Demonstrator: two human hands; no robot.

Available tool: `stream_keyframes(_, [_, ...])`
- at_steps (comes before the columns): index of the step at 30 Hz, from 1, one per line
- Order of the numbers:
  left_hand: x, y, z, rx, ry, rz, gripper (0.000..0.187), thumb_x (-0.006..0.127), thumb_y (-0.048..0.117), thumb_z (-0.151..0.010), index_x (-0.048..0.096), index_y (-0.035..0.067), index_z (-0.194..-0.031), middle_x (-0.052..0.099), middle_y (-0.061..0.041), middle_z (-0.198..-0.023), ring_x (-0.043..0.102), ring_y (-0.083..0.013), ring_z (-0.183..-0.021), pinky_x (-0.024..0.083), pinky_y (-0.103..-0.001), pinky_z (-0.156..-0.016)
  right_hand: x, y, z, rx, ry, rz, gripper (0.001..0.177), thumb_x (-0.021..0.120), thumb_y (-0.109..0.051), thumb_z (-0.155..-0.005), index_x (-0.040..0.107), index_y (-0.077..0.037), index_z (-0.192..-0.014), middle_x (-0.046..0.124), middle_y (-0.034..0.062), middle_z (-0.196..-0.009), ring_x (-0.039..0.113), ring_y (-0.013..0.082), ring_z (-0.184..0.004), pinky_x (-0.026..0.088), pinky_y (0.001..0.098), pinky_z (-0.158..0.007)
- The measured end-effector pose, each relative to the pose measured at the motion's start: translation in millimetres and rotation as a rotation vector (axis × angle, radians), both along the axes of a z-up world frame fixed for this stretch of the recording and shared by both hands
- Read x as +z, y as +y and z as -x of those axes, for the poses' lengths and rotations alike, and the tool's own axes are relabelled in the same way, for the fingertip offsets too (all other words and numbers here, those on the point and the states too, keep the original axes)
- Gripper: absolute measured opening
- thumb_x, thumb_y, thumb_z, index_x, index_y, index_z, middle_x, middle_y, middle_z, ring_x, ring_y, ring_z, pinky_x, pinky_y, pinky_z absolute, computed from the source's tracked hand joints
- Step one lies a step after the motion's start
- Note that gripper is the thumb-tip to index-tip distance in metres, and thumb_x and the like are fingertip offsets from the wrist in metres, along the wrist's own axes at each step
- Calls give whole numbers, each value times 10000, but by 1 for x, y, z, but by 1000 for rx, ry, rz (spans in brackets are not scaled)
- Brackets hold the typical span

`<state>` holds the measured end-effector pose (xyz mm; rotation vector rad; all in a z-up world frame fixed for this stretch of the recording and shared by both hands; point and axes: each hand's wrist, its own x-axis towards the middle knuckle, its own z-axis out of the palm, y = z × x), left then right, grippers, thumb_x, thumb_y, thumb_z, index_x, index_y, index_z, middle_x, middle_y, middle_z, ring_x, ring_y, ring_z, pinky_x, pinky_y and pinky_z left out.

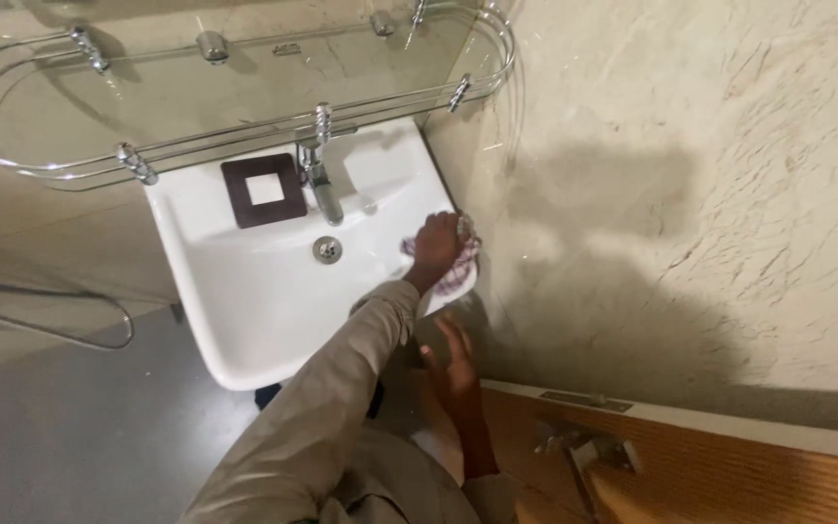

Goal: Cleaning a bathroom sink and faucet with a cloth.

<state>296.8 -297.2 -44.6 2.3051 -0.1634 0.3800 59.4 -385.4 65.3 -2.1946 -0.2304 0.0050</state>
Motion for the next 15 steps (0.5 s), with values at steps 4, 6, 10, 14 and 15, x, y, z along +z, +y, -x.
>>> stream_keyframes(4, [-16, 26, -29, 17, -245, -95, 391, 670, 307, -923, 615, 14, -1175, 629, -175, -1052, 591, -372, -987, 510, -507, -761, -11, -1, -7, 78, -45, 53, 495, 654, -292, -1012, 553, -82, -1449, 488, 184, -1551, 483, 362, -1423, 417, 492, -1137])
stream_keyframes(6, [-47, 40, -22, 19, -70, -150, 257, 642, 234, -969, 617, 71, -1166, 645, -129, -1116, 607, -329, -1082, 542, -478, -899, -30, -8, -5, 90, -68, 57, 417, 696, -291, -985, 634, -113, -1357, 549, 150, -1506, 550, 327, -1374, 475, 465, -1114])
stream_keyframes(10, [-31, 94, 48, -28, 167, -223, 378, 703, 349, -913, 645, 41, -1124, 669, -156, -1121, 615, -369, -1075, 554, -512, -784, -32, -20, -19, 69, 12, 35, 320, 708, -225, -978, 683, -96, -1270, 578, 156, -1456, 589, 308, -1304, 506, 455, -1058])
stream_keyframes(14, [-6, 169, 120, -22, 431, -192, 321, 682, 330, -935, 665, 74, -1130, 710, -182, -1069, 704, -342, -933, 596, -494, -791, -93, -23, -72, 35, -226, -63, 167, 666, -191, -1045, 690, -91, -1176, 699, 104, -1266, 692, 223, -1167, 596, 390, -998])
stream_keyframes(15, [-3, 189, 137, -13, 516, -113, 268, 634, 337, -1002, 682, 106, -1129, 736, -176, -1032, 742, -312, -876, 617, -467, -805, -109, -21, -87, 18, -367, -62, 133, 659, -205, -1069, 685, -93, -1135, 744, 77, -1185, 733, 190, -1122, 630, 364, -973])
